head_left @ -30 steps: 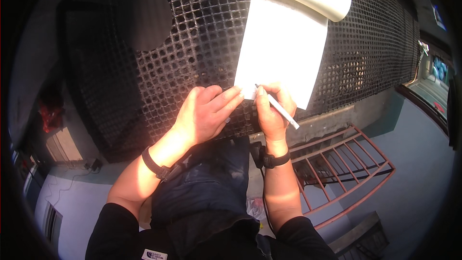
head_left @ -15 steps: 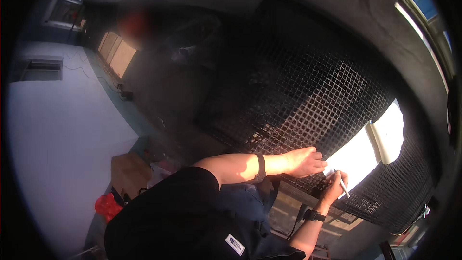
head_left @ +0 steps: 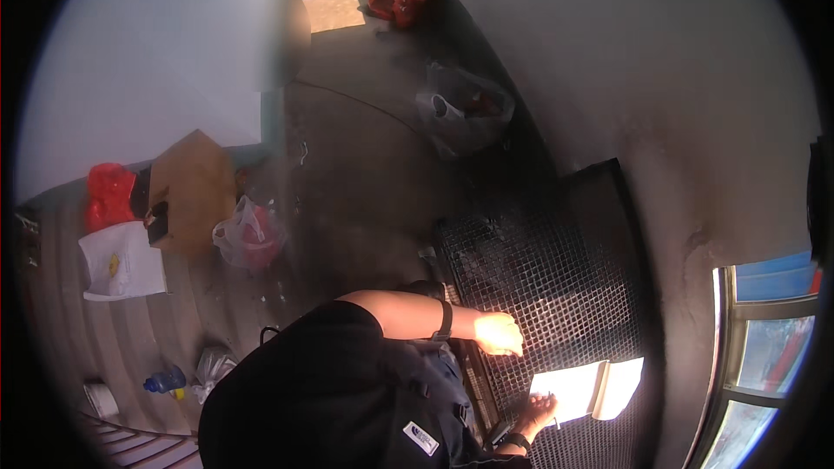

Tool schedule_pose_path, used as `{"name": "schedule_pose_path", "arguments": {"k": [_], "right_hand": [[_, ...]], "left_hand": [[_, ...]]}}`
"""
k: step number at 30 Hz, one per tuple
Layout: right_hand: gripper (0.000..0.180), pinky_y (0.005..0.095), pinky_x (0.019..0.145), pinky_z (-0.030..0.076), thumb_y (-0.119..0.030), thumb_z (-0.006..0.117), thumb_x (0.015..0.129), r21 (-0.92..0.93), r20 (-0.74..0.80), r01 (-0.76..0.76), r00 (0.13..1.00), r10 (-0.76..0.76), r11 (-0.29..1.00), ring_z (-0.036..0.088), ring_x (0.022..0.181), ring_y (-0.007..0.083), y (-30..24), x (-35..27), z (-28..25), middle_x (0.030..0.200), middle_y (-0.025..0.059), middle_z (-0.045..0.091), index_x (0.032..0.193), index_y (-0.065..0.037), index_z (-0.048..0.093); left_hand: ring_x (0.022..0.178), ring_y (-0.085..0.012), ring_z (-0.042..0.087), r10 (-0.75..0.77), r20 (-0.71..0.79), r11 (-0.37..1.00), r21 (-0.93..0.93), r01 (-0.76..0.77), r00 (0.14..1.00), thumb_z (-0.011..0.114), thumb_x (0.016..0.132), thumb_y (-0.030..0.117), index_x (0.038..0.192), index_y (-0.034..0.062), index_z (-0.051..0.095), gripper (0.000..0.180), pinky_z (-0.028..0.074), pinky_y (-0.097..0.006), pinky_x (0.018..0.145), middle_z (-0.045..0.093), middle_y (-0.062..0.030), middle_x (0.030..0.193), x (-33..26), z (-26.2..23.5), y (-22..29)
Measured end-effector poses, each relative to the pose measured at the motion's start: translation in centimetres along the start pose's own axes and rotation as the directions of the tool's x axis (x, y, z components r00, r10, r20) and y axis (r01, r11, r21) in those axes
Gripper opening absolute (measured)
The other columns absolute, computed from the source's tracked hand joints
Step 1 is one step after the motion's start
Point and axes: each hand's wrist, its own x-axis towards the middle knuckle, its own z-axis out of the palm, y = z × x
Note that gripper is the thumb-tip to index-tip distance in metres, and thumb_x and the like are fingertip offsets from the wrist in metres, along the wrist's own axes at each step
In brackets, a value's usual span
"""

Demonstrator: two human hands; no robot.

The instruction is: Collecting shoe upper components from a sorting rack, bagging them for storage, and recording inventory on a notepad.

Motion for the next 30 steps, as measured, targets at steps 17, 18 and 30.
{"name": "schedule_pose_path", "arguments": {"k": [17,18,30], "right_hand": [[0.026,0.0273,0.062,0.044,-0.037,0.056,0.097,-0.432,0.384,0.133,0.922,0.048,0.892,0.052,0.072,0.0119,1.0,-0.8,0.8,0.083,-0.0020,0.052,0.104,-0.012,0.059],[0.027,0.0277,0.063,0.045,-0.038,0.056,0.098,-0.436,0.379,0.105,0.922,0.076,0.894,0.053,0.073,0.0123,1.2,-0.1,0.1,0.083,-0.0020,0.053,0.104,-0.012,0.060],[0.017,0.0285,0.045,0.045,-0.029,0.065,0.094,-0.518,0.315,0.101,0.946,0.080,0.850,0.051,0.053,0.0132,4.6,-6.2,10.8,0.069,-0.0021,0.052,0.085,-0.017,0.057]], "left_hand": [[0.109,-0.0369,0.066,-0.897,-0.010,-0.436,-0.144,0.888,-0.442,0.054,0.092,0.027,0.109,0.0103,0.072,0.030,0.051,-0.045,0.093,0.070,-0.0170,0.112,-48.8,6.7,9.0],[0.109,-0.0369,0.066,-0.908,0.004,-0.416,-0.139,0.899,-0.420,0.054,0.092,0.027,0.109,0.0103,0.072,0.030,0.051,-0.045,0.093,0.070,-0.0170,0.112,-48.7,6.8,8.5],[0.122,-0.0335,0.058,-0.949,-0.301,0.120,-0.609,0.784,-0.089,0.055,0.096,0.027,0.123,0.0115,0.067,0.034,0.048,-0.041,0.101,0.056,-0.0166,0.139,-44.1,-2.6,-4.7]]}}
